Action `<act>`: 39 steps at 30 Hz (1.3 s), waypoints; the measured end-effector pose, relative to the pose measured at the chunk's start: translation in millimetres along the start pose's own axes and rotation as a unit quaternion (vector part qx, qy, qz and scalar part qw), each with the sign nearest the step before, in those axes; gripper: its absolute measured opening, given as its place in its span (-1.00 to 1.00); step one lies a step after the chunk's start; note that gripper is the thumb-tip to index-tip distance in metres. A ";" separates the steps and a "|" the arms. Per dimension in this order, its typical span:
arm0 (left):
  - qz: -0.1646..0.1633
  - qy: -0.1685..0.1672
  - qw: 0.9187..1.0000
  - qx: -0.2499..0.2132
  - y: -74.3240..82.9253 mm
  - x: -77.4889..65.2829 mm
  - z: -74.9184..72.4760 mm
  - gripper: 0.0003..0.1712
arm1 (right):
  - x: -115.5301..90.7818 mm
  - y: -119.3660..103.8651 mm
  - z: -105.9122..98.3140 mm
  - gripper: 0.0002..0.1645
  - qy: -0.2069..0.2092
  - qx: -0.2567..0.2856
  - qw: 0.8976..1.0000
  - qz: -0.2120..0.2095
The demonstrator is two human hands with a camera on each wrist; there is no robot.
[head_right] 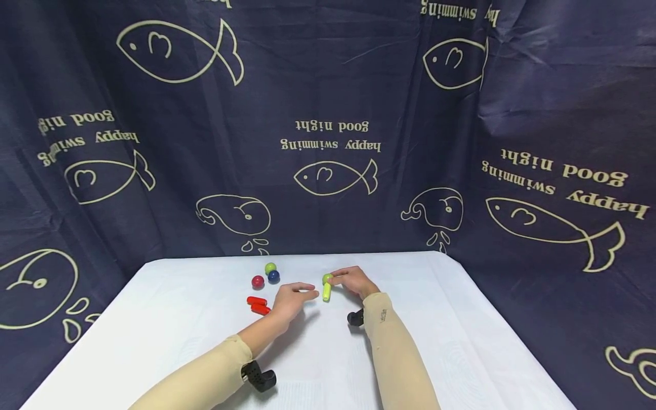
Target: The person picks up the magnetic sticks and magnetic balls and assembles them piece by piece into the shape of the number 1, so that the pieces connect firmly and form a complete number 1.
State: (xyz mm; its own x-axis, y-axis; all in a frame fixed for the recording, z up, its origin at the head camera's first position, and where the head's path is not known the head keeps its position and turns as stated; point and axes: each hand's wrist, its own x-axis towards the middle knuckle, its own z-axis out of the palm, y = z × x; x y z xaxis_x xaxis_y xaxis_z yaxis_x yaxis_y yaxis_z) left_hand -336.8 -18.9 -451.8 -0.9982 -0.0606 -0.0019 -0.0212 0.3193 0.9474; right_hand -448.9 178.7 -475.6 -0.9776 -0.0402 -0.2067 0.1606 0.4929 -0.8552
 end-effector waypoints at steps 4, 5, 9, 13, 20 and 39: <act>0.002 -0.008 1.000 -0.014 1.5 1.5 -11.6 -0.65 | -0.4 -2.5 -0.7 -0.52 -0.001 -0.001 1.000 0.000; 0.003 -0.009 1.000 -0.015 2.1 1.4 -14.7 -0.65 | -0.7 -3.0 -1.0 -0.52 -0.001 -0.003 1.000 0.001; 0.007 -0.019 1.000 -0.017 3.0 1.0 -27.1 -0.69 | -1.5 -2.9 -2.4 -0.50 0.000 -0.007 1.000 0.005; 0.011 -0.031 0.999 -0.021 3.3 0.1 -41.0 -0.69 | -1.3 -1.7 -3.8 -0.50 0.004 -0.004 1.000 0.003; 0.000 -0.038 0.999 -0.034 -2.8 3.4 -64.6 -0.67 | -3.1 -4.2 -5.1 -0.49 -0.002 -0.005 1.000 0.007; -0.014 -0.037 0.994 -0.102 -11.3 21.9 -114.9 -0.58 | -2.4 -3.1 1.3 -0.50 -0.004 -0.008 1.000 -0.003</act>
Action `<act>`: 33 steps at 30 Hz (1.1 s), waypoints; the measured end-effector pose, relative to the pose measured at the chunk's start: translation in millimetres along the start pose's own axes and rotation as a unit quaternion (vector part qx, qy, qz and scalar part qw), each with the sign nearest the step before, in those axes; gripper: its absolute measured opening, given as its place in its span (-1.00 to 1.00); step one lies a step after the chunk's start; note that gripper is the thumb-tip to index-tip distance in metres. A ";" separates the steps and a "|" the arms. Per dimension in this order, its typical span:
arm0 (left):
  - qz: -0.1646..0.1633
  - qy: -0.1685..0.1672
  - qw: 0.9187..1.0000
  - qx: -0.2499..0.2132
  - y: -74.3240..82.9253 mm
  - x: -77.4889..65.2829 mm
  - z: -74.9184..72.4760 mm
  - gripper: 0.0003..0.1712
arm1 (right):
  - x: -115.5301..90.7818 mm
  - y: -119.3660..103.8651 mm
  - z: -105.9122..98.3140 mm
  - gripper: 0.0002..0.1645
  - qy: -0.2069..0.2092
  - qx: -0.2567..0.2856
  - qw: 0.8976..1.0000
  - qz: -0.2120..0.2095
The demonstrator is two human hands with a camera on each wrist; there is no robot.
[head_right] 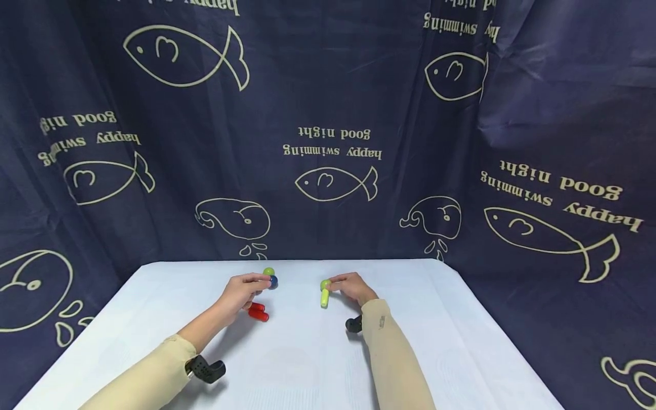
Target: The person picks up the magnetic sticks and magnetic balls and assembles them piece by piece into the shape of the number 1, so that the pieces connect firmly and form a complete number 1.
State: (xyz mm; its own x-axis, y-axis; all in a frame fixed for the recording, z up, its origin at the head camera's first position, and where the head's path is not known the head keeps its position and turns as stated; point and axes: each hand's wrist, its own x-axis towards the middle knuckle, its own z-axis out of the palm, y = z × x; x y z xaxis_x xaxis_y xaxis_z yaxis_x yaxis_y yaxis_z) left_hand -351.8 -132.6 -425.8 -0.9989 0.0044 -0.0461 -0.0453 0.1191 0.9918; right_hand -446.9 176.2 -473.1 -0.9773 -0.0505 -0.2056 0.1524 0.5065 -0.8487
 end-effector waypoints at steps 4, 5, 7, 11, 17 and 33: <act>-0.003 0.003 1.000 0.006 0.6 -0.4 -8.9 -0.65 | 0.2 4.1 2.8 -0.50 0.002 0.010 1.000 0.000; -0.003 0.004 1.000 0.010 1.5 0.9 -10.8 -0.66 | 1.0 3.9 1.8 -0.50 0.003 0.012 1.000 0.000; -0.008 0.008 1.000 0.018 1.5 4.1 -15.2 -0.67 | 2.7 4.3 0.7 -0.50 0.000 0.013 1.000 0.004; -0.014 0.011 0.999 0.033 -2.5 11.7 -24.0 -0.62 | 3.7 5.4 0.6 -0.50 -0.004 0.005 1.000 0.005; -0.010 0.012 1.000 0.018 -11.7 21.0 -36.5 -0.55 | 1.7 4.5 1.3 -0.53 -0.001 0.007 1.000 -0.003; -0.045 -0.002 0.999 0.011 -28.4 41.2 -55.5 -0.44 | 1.6 3.6 0.4 -0.52 -0.003 0.016 1.000 0.000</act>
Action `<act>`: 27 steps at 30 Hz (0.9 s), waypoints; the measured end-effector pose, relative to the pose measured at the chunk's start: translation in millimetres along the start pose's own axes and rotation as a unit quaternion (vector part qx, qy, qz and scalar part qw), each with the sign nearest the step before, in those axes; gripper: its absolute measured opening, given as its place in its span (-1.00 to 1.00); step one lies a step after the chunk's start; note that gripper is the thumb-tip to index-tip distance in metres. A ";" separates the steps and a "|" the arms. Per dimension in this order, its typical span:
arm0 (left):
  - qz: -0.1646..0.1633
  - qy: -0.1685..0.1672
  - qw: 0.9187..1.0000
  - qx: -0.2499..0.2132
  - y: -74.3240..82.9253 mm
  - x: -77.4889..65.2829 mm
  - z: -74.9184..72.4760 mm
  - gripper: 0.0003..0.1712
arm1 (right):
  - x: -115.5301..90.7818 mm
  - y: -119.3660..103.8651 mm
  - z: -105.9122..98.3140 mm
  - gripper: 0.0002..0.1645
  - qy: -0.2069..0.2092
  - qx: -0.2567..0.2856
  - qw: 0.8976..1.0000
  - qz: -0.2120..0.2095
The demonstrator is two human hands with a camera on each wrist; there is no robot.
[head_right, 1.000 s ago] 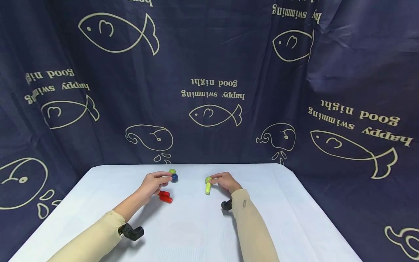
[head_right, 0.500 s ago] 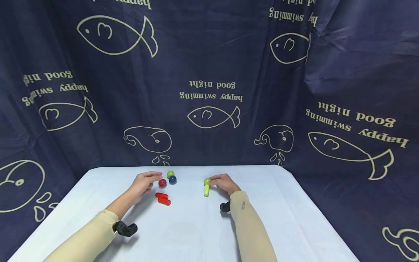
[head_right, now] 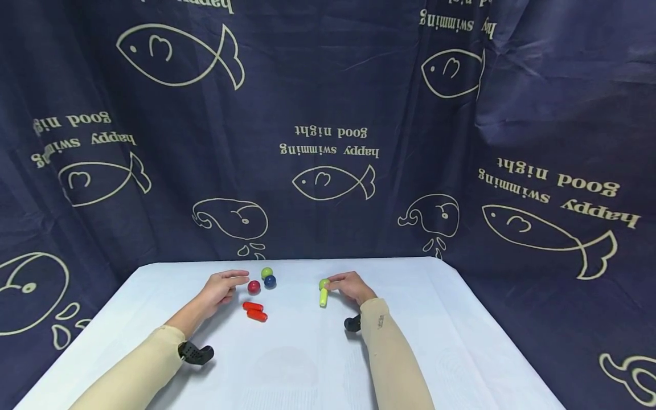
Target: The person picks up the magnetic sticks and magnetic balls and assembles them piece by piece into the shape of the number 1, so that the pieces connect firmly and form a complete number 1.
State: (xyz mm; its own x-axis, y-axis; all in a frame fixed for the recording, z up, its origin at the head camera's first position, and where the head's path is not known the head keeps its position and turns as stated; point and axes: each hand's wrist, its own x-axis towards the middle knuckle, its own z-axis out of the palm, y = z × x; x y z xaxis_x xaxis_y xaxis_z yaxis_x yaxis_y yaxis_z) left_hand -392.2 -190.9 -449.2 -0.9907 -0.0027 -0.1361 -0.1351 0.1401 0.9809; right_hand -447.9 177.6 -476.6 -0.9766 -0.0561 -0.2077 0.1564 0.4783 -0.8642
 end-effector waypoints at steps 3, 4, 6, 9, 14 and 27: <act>-0.005 0.000 1.000 0.006 -3.0 2.6 -2.3 -0.44 | -0.8 -0.8 0.4 -0.51 0.003 -0.006 1.000 0.007; -0.005 0.001 1.000 0.007 -3.6 3.6 -2.9 -0.44 | -0.9 -1.1 0.5 -0.51 0.004 -0.008 1.000 0.009; -0.005 0.003 1.000 0.010 -4.8 5.5 -3.7 -0.44 | -1.0 -1.6 0.8 -0.51 0.005 -0.011 1.000 0.009; -0.005 0.002 1.000 0.015 -6.7 8.0 -4.0 -0.45 | -1.1 -1.9 1.3 -0.51 0.005 -0.011 1.000 0.008; -0.015 -0.013 1.000 -0.002 -11.0 13.2 -0.7 -0.46 | -3.1 -1.4 -0.6 -0.50 0.005 -0.012 1.000 0.010; -0.029 -0.010 0.999 -0.008 -19.8 17.2 6.3 -0.41 | -6.1 2.0 0.1 -0.49 -0.004 0.008 1.000 -0.004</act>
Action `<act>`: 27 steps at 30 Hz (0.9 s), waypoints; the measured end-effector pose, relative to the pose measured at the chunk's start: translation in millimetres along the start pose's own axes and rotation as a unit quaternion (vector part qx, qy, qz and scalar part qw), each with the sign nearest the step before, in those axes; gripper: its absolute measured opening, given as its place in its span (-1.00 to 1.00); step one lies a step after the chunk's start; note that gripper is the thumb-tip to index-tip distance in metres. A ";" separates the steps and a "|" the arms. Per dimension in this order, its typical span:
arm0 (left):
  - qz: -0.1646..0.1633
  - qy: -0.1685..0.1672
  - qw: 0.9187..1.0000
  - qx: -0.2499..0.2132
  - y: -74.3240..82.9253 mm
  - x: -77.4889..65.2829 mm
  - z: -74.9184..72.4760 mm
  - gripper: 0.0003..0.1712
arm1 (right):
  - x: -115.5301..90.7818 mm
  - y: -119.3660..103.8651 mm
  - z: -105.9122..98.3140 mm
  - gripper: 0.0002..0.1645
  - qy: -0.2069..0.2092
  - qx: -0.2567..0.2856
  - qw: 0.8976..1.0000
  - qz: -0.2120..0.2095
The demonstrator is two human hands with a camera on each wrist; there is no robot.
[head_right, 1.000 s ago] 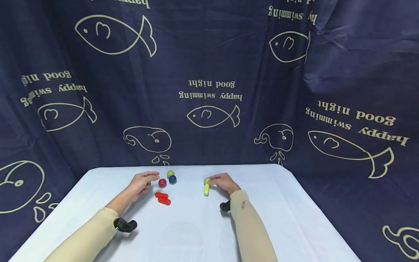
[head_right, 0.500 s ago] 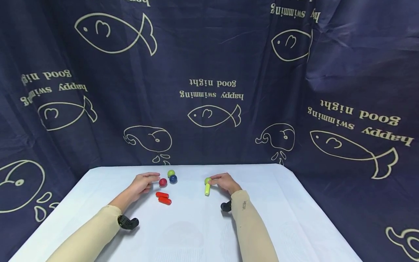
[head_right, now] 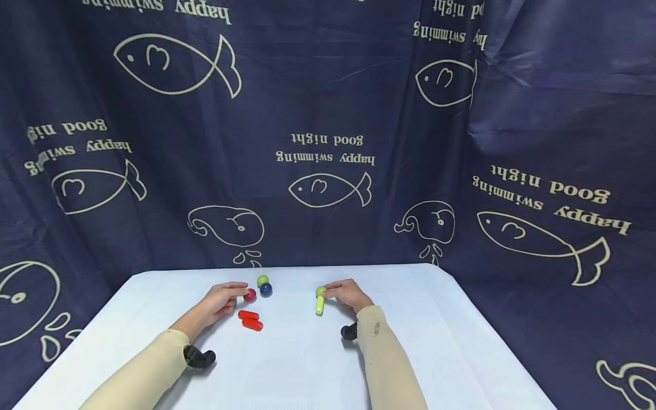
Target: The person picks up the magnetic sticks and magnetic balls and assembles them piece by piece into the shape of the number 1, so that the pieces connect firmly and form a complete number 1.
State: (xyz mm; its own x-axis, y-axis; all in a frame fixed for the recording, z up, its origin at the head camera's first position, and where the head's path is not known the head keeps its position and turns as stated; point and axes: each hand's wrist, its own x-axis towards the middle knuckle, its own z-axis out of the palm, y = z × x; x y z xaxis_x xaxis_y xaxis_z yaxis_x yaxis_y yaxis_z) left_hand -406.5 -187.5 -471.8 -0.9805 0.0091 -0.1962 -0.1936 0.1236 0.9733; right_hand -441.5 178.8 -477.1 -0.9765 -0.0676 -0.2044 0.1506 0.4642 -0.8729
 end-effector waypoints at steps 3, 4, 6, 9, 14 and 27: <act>0.004 -0.006 1.000 0.003 -1.8 0.6 -0.5 -0.39 | -1.0 1.9 2.1 -0.50 0.009 0.000 1.000 -0.004; 0.002 -0.008 1.000 0.001 -2.2 1.3 -0.5 -0.39 | -1.4 1.9 2.3 -0.50 0.010 -0.001 1.000 -0.005; -0.005 -0.008 1.000 0.002 -2.1 2.8 -0.5 -0.37 | -2.2 1.2 2.6 -0.50 0.009 -0.003 1.000 -0.008; -0.010 -0.008 1.000 0.012 -1.5 6.2 -0.1 -0.33 | -2.7 -0.8 1.8 -0.49 0.004 -0.001 1.000 -0.008; -0.011 -0.008 1.000 0.020 -0.9 11.1 -0.1 -0.33 | -1.7 -2.8 -0.2 -0.49 0.003 -0.005 1.000 -0.001; -0.009 -0.011 1.000 0.013 2.4 8.1 2.1 -0.35 | -0.6 -3.9 0.5 -0.51 0.009 -0.016 1.000 0.010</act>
State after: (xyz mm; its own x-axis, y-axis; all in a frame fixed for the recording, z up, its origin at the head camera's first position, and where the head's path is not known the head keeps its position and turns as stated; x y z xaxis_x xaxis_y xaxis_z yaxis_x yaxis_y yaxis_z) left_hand -414.8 -185.1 -471.3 -0.9759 0.0277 -0.2164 -0.2100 0.1488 0.9663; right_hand -441.5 176.6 -473.8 -0.9760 -0.0434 -0.2133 0.1648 0.4930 -0.8543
